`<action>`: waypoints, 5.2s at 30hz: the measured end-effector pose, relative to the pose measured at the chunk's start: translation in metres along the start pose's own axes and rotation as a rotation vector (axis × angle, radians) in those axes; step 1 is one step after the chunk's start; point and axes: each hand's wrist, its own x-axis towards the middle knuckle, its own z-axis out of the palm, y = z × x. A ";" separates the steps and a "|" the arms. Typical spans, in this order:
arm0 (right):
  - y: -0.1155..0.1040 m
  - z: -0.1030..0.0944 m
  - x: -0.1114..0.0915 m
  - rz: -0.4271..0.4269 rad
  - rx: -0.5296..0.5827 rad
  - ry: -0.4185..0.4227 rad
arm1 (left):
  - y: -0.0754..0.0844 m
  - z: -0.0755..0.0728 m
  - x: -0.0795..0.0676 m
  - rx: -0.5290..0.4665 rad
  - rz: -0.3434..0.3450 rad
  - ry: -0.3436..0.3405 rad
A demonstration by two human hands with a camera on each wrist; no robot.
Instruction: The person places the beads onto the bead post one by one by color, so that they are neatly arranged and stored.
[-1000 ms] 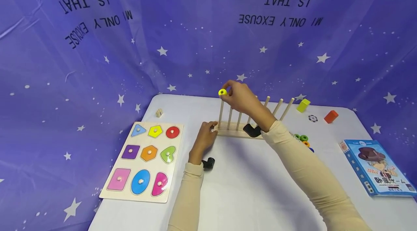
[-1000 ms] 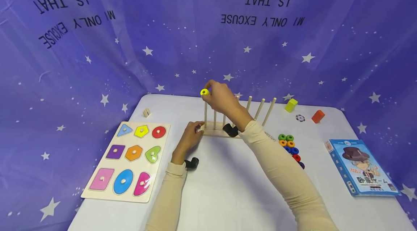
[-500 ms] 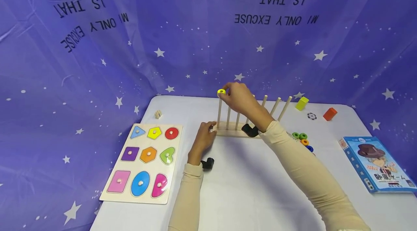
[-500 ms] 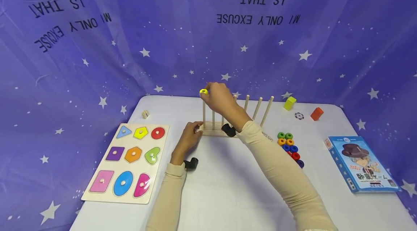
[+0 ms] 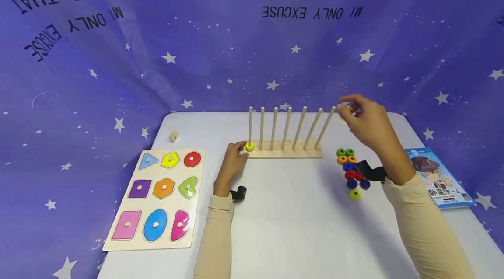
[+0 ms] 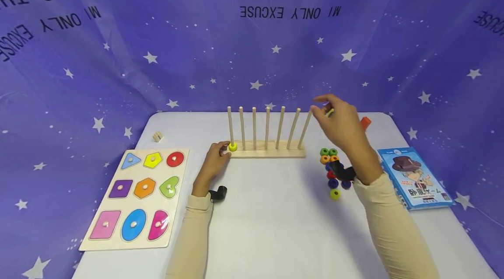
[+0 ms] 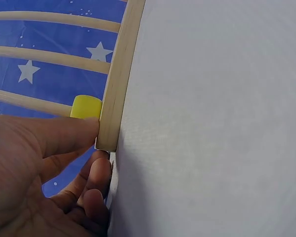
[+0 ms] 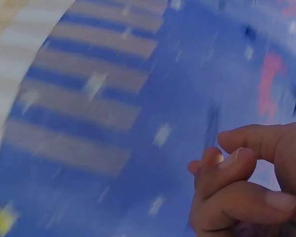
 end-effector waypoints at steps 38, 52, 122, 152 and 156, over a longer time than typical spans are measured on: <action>0.084 0.080 -0.098 0.287 0.144 -0.151 | -0.001 -0.009 0.006 -0.023 -0.026 -0.022; -0.092 0.079 0.040 -0.121 0.206 -0.186 | 0.003 0.002 0.011 0.000 -0.011 -0.021; 0.205 0.069 -0.112 0.553 0.248 -0.403 | 0.004 -0.007 0.000 -0.065 -0.093 -0.067; 0.018 0.008 -0.017 0.115 0.166 -0.071 | 0.002 -0.006 0.006 -0.226 -0.116 -0.050; -0.049 0.018 0.024 0.019 0.221 -0.187 | 0.002 -0.001 0.010 -0.209 -0.116 -0.053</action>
